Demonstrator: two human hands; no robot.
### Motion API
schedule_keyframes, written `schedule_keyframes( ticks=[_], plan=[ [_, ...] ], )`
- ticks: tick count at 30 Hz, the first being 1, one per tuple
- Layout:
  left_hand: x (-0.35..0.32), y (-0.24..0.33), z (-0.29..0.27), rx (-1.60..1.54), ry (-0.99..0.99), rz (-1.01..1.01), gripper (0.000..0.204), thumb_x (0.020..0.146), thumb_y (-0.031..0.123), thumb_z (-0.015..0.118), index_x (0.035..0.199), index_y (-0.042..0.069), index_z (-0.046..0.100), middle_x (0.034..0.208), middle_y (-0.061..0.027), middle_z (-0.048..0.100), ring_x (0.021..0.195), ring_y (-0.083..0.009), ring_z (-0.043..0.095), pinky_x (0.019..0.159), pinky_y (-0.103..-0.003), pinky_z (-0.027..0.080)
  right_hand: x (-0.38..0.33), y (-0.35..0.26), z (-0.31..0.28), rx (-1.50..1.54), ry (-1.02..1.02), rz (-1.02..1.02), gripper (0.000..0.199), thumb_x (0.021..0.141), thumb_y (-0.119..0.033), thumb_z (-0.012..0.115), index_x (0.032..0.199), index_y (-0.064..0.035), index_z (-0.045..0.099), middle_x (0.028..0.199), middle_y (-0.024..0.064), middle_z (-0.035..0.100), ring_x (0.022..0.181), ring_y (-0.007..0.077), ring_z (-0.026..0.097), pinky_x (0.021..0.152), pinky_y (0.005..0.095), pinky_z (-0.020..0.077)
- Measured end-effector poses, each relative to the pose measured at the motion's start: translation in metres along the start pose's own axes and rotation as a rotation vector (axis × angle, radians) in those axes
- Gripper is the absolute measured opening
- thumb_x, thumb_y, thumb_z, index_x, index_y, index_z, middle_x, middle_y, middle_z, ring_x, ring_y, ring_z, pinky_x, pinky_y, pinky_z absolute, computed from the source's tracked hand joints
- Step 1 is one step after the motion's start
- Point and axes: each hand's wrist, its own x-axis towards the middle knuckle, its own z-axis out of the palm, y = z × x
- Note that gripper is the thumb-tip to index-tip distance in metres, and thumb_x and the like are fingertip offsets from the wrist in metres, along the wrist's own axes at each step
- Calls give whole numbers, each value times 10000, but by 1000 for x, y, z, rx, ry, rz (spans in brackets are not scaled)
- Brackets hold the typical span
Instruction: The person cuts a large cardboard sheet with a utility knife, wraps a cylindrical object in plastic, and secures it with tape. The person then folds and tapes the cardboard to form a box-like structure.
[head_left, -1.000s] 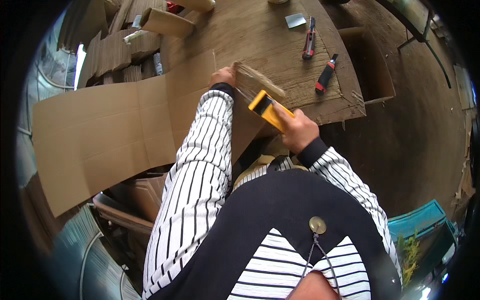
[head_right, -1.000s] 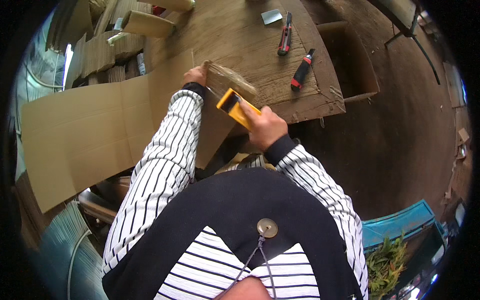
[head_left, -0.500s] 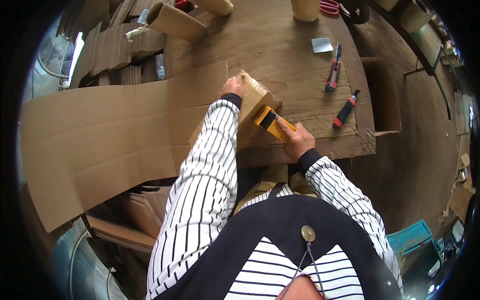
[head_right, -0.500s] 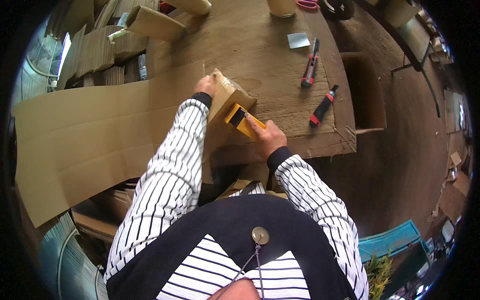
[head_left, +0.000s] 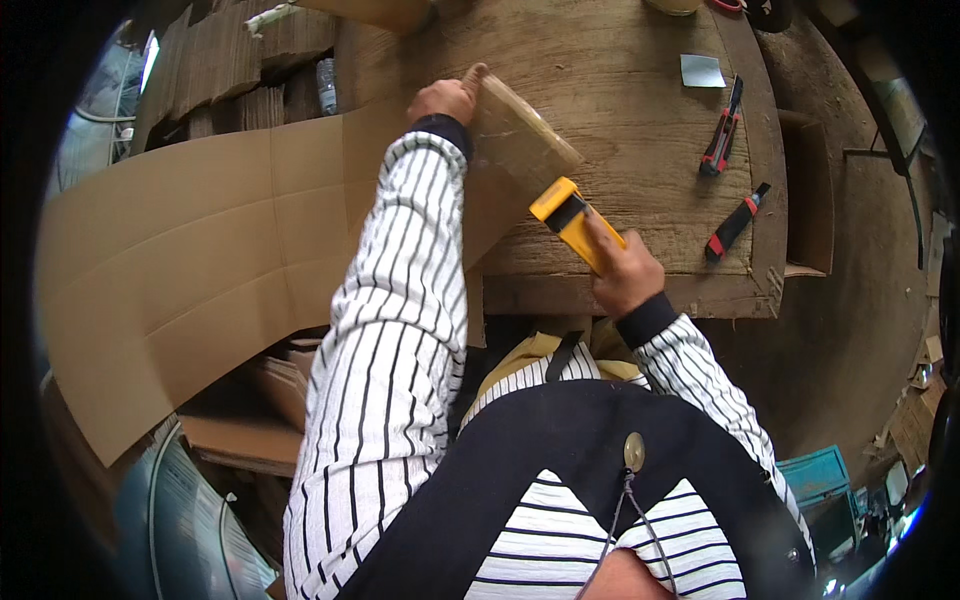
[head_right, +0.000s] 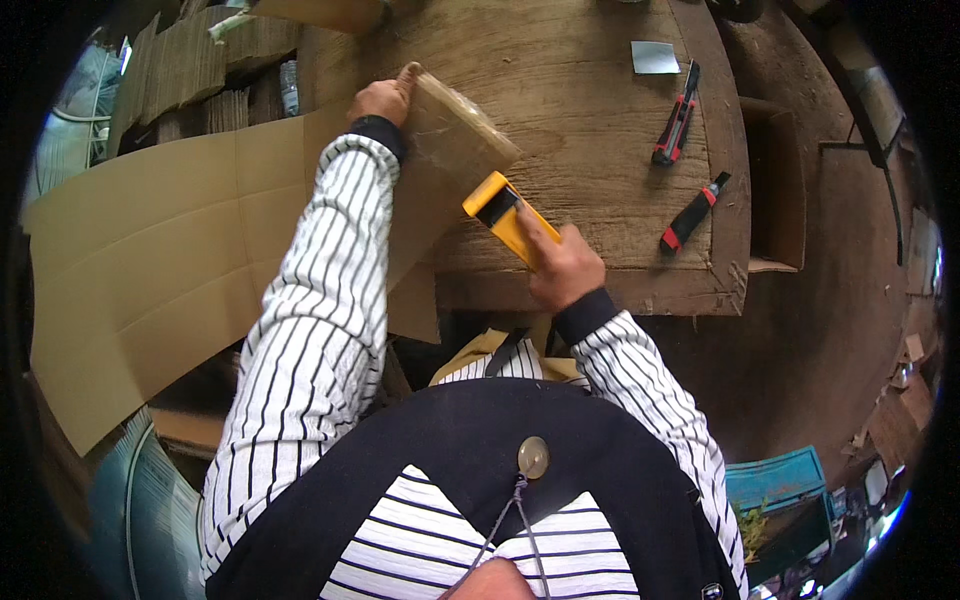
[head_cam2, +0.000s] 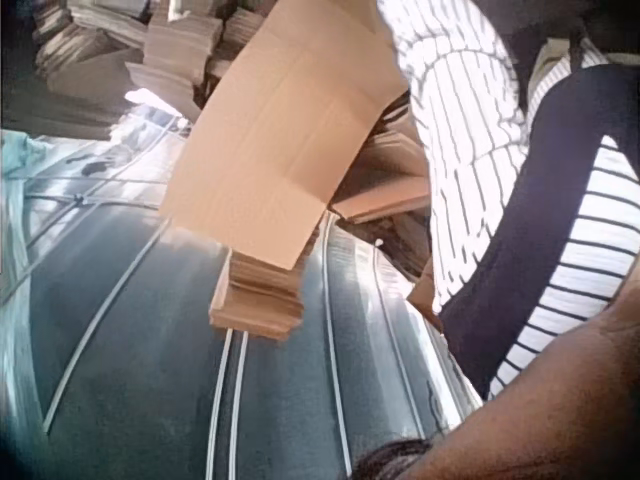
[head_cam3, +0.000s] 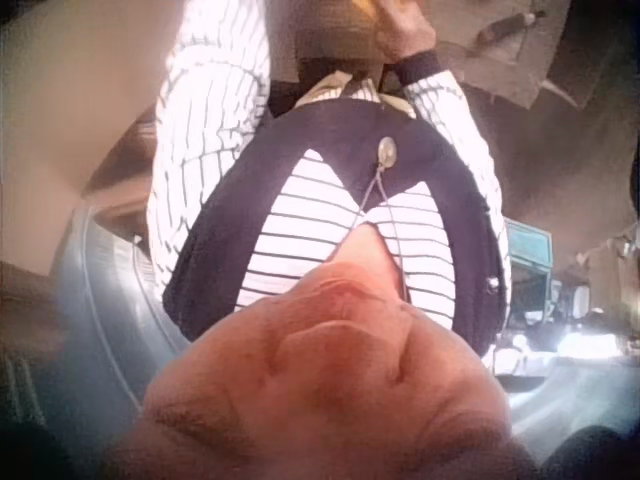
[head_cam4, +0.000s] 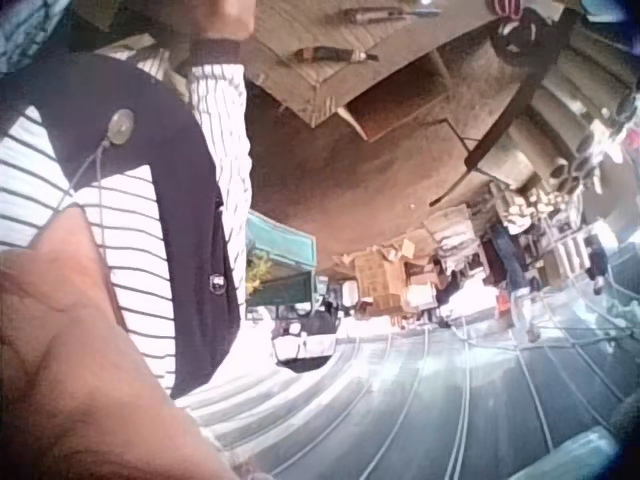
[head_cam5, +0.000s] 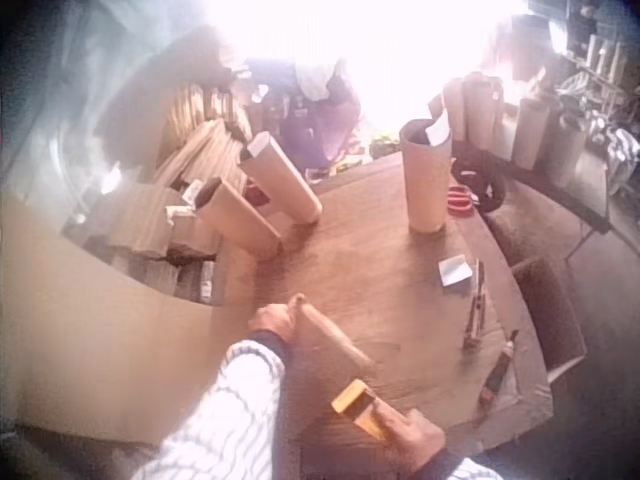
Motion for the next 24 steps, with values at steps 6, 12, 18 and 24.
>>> schedule_keyframes(
  ticks=[6,12,18,24],
  plan=[
    [91,-35,25,-64,-81,51,878,778,808,229,1058,103,670,1093,-192,623,1070,-374,562,910,-445,436,-29,12,-17,-77,-38,70,779,594,-46,700,1303,-299,500,730,94,464,562,277,537,491,375,474],
    [132,-53,36,-138,-136,77,890,806,780,239,1005,28,672,1073,-243,605,1081,-415,533,921,-431,417,3,12,10,-90,-63,32,717,661,-31,677,1310,-277,495,716,96,460,565,269,525,479,374,456],
    [130,-44,40,-36,-151,134,884,835,750,188,972,28,679,1044,-238,616,1052,-410,550,908,-442,426,119,-21,45,-67,-166,120,529,753,-60,592,1241,-254,526,804,167,544,669,329,594,577,414,492],
    [13,-11,25,-69,-63,195,703,890,661,238,904,93,652,948,-171,652,930,-378,605,787,-483,471,74,35,26,-69,-288,451,656,677,-183,641,1304,-188,446,940,232,616,866,400,606,774,460,487]
  ],
)
